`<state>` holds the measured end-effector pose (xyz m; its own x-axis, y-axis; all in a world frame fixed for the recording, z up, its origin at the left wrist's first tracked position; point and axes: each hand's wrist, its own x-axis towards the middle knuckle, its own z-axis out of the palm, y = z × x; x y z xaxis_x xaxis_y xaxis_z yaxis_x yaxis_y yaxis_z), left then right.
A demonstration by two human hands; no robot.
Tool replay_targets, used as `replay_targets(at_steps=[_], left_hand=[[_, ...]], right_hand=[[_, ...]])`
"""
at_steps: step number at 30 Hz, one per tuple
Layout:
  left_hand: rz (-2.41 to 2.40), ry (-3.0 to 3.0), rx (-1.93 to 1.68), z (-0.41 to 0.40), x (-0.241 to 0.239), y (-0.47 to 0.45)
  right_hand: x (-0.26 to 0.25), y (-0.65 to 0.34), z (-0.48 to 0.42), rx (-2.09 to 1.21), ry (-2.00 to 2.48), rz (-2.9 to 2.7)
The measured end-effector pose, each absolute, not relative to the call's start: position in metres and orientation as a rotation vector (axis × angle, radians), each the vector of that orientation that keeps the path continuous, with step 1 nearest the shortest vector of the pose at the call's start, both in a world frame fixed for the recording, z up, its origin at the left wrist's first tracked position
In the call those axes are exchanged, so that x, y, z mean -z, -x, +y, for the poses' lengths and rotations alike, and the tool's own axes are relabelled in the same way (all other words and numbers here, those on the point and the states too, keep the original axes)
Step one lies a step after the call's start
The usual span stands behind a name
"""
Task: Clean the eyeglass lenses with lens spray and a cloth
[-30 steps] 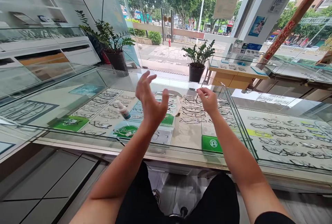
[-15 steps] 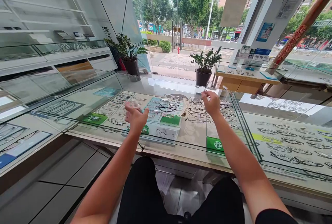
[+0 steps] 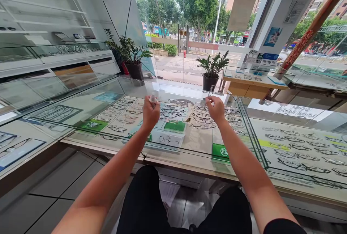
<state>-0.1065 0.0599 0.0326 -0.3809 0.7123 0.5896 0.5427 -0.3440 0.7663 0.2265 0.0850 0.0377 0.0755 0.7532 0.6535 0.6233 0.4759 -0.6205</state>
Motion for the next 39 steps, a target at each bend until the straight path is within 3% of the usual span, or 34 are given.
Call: replay_targets(at_steps=[7, 17, 21, 26, 39], left_hand=[[0.878, -1.567, -1.616, 0.099, -0.081, 0.009], [0.54, -1.299, -0.995, 0.116, -0.089, -0.029], [0.541, -1.314, -0.979, 0.115, -0.085, -0.02], [0.772, -1.585, -1.239, 0.115, -0.076, -0.023], [0.841, -1.772, -1.261, 0.109, -0.069, -0.034]], right_hand=[[-0.039, -0.227, 0.084, -0.131, 1.237, -1.632], [-0.038, -0.225, 0.084, -0.147, 1.226, -1.669], [-0.044, -0.223, 0.078, -0.471, 1.08, -1.636], [-0.056, -0.218, 0.068, -0.983, 0.83, -1.596], [-0.065, -0.22, 0.056, -1.222, 0.722, -1.626]])
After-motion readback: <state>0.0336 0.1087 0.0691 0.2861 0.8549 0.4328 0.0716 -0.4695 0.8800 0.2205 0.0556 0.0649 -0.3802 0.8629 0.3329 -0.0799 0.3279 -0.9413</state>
